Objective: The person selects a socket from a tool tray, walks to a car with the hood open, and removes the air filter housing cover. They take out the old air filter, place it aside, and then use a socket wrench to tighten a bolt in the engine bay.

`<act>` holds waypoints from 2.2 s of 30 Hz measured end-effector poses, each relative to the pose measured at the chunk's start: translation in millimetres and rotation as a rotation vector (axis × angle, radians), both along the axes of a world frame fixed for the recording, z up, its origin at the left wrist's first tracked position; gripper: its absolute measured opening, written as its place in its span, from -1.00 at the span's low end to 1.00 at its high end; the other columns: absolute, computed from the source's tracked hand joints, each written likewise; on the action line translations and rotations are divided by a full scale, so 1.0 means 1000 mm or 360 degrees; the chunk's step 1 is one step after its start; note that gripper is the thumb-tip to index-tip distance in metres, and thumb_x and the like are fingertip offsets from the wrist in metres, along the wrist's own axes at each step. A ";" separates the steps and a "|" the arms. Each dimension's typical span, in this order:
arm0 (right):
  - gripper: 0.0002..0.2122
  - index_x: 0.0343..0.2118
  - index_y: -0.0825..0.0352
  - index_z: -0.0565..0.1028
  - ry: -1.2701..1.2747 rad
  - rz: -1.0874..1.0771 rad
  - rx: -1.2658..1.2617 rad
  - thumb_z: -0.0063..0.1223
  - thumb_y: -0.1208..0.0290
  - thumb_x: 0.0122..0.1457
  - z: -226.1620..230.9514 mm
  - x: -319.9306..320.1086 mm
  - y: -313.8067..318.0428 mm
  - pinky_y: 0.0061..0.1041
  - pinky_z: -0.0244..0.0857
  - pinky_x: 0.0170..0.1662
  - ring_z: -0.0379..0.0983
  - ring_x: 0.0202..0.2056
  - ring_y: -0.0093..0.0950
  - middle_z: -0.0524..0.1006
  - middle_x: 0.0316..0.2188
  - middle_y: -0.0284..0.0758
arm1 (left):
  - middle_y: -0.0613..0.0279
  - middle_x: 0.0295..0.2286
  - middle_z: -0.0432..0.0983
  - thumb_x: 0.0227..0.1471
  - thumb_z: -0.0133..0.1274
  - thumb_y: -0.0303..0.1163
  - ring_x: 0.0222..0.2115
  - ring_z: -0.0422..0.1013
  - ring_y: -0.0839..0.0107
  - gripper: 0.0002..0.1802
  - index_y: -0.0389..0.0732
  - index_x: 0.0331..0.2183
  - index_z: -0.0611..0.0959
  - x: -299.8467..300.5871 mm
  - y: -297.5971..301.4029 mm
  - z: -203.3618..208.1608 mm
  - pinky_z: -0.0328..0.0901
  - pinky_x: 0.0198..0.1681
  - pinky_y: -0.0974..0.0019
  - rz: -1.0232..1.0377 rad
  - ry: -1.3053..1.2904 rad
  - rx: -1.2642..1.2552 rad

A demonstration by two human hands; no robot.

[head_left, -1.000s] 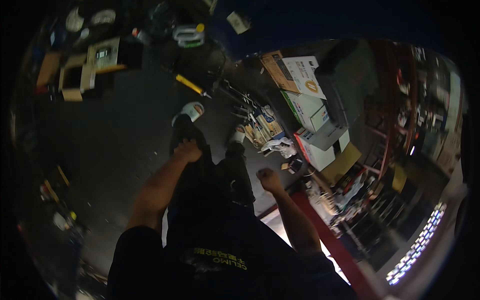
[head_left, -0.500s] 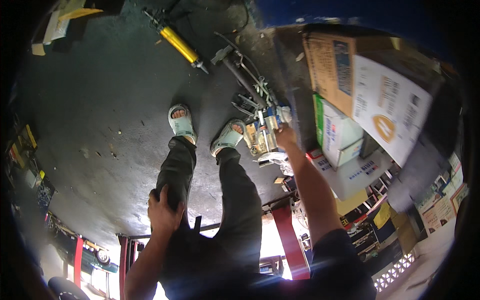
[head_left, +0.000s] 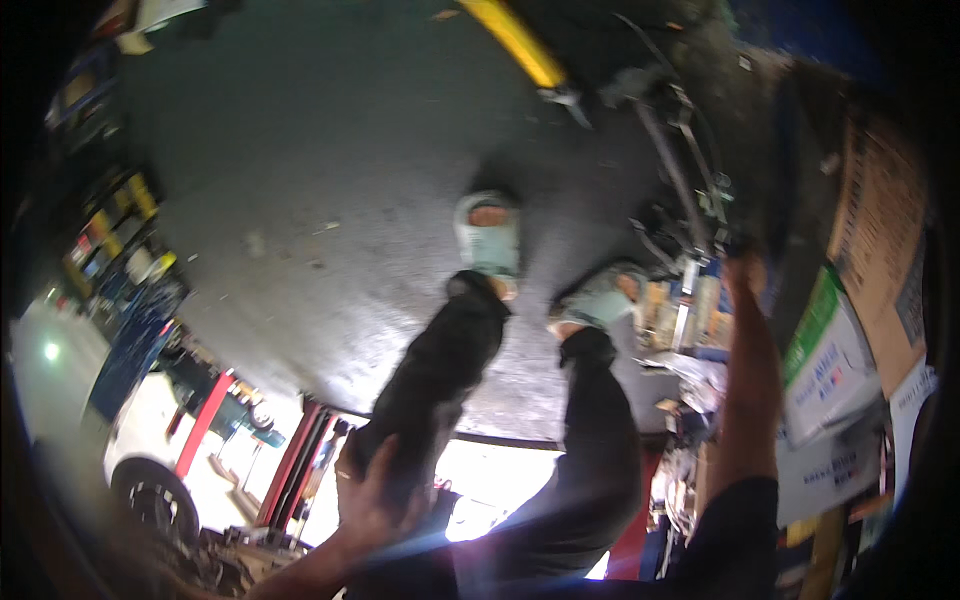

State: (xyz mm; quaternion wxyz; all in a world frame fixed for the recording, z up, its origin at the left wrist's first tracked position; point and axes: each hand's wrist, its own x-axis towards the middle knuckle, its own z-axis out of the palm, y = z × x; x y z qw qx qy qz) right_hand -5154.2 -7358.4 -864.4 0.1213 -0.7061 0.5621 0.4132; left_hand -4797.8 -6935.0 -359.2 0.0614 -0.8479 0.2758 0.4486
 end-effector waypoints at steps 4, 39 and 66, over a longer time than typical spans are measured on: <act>-0.54 0.09 0.37 0.48 -0.0082 0.0277 0.0032 0.12 0.19 0.21 0.073 -0.001 0.033 -0.10 0.47 0.04 0.51 0.07 0.00 0.49 0.12 0.02 | -0.48 0.18 0.19 -0.06 0.30 0.01 0.15 0.24 -0.40 -0.08 0.03 0.32 0.39 0.004 -0.008 0.007 0.22 0.20 -0.30 0.0119 0.0036 0.0154; -0.64 -0.09 0.57 0.53 -0.2106 -0.0284 -0.0230 0.34 0.49 0.08 0.550 0.505 0.109 -0.19 0.50 -0.19 0.61 -0.27 -0.13 0.64 -0.24 0.03 | -0.08 -0.04 0.64 0.08 0.10 0.11 0.01 0.54 -0.04 -0.43 -0.10 -0.06 0.77 0.314 0.249 0.145 0.40 0.12 0.04 0.1525 0.0108 0.0194; -0.81 -0.17 0.19 0.61 -0.1278 -0.0392 0.1052 0.29 0.28 0.22 0.749 1.255 0.297 -0.50 0.35 -0.34 0.42 -0.37 -0.59 0.50 -0.37 -0.49 | 0.07 -0.38 0.67 0.11 0.20 -0.23 -0.36 0.60 0.35 -0.58 -0.32 -0.07 0.70 0.910 0.423 0.224 0.45 -0.31 0.26 0.2661 -0.0250 -0.0352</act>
